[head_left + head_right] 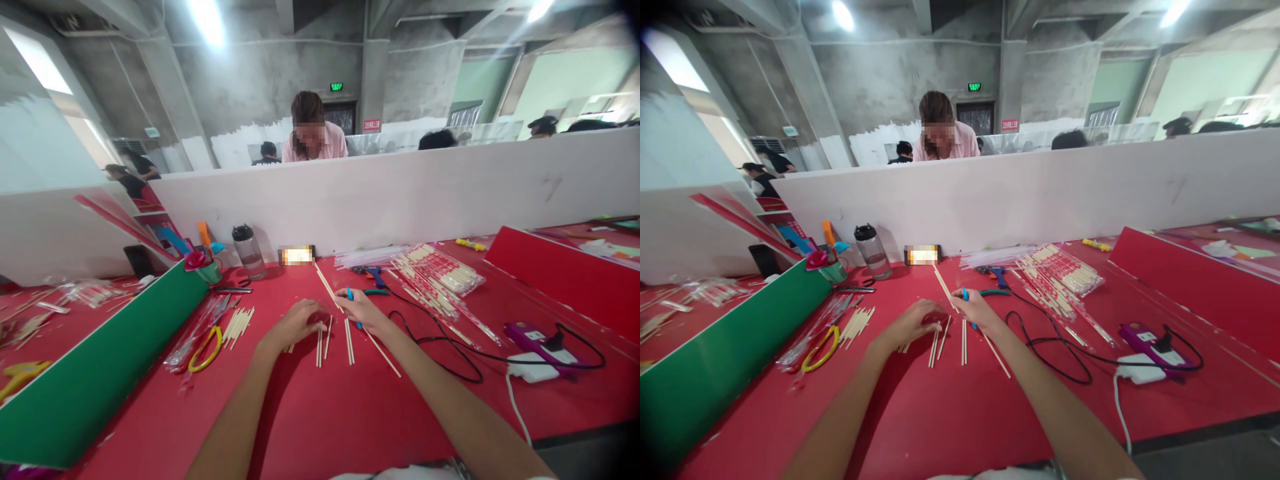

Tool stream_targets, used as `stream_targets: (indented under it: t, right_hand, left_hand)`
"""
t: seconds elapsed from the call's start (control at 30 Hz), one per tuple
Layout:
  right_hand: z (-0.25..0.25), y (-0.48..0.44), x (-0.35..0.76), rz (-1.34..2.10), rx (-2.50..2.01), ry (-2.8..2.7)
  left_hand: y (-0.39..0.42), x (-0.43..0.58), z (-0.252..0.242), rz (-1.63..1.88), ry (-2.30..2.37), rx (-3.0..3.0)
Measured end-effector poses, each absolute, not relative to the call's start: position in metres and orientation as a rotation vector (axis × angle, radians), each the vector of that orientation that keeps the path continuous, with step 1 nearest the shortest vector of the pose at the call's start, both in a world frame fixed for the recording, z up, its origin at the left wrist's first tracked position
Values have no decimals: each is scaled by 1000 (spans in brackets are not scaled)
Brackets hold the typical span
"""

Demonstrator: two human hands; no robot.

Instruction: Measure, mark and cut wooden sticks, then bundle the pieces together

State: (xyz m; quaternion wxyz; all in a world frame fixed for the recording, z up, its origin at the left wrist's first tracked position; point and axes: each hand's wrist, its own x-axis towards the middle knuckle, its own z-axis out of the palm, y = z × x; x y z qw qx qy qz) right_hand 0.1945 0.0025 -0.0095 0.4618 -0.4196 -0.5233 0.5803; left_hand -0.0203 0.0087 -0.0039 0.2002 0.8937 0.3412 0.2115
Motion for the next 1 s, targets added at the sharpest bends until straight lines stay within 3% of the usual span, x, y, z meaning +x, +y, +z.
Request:
stream_targets:
  t: [0.17,0.3,0.57,1.0]
  right_hand:
    - [-8,-3,186,1505,-967,-1274]
    - [-13,-6,178,1506,-921,-1345]
    - [-24,1,178,1213,-934,-1435]
    - [-18,2,185,1179,-963,-1469]
  left_hand:
    - [9,-3,1,1085,1092,1942]
    - [8,11,-1,1236,1038,1638]
    - [10,9,-7,1251,1021,1537]
    - [11,11,-9,1253,1035,1620]
